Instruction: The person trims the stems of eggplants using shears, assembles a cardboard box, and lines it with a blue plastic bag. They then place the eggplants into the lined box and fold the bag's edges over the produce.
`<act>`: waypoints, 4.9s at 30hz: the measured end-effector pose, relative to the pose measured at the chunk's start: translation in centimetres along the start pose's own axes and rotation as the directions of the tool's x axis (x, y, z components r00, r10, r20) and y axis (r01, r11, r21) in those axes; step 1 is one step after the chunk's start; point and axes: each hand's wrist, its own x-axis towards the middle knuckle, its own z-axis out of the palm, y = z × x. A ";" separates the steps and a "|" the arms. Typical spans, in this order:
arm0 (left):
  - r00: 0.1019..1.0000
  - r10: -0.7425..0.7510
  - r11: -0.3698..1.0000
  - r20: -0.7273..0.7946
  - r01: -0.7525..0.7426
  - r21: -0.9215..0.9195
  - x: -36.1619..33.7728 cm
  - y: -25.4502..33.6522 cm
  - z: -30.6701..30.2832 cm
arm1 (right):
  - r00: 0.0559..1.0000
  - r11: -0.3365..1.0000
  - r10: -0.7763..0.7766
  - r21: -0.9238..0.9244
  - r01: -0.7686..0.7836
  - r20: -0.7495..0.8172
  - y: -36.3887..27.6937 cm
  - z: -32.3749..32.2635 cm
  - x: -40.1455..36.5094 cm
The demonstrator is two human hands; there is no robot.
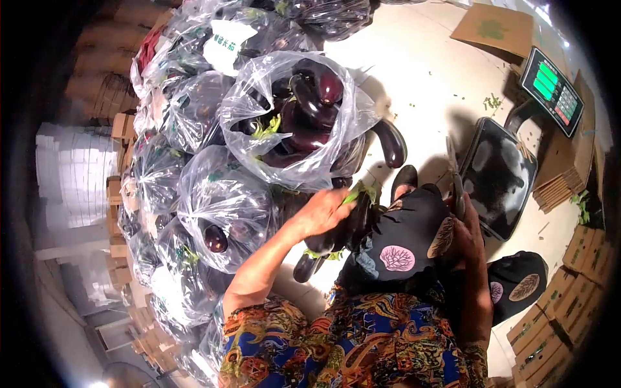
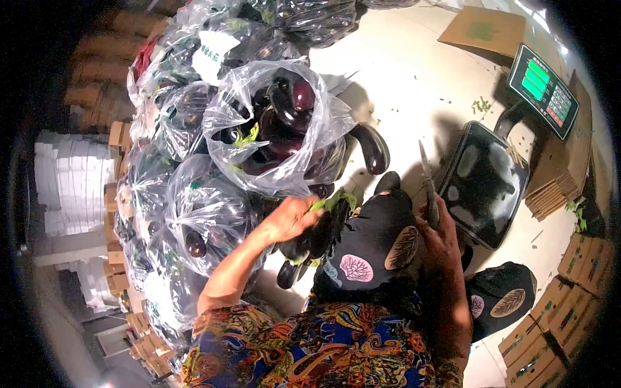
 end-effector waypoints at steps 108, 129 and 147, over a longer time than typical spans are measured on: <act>0.800 -0.550 0.559 0.241 0.138 0.817 -11.0 -4.8 4.7 | 0.925 0.959 0.283 0.080 -0.271 -0.254 -1.9 1.1 0.6; 0.623 -0.125 0.991 -0.772 0.108 -0.073 5.6 -5.9 -7.2 | 0.949 0.957 0.257 0.183 -0.225 -0.181 0.4 1.6 0.4; 0.708 0.246 0.900 -0.662 0.087 0.428 13.3 -6.0 -11.1 | 0.906 0.928 0.371 0.096 -0.359 -0.205 1.5 0.7 1.4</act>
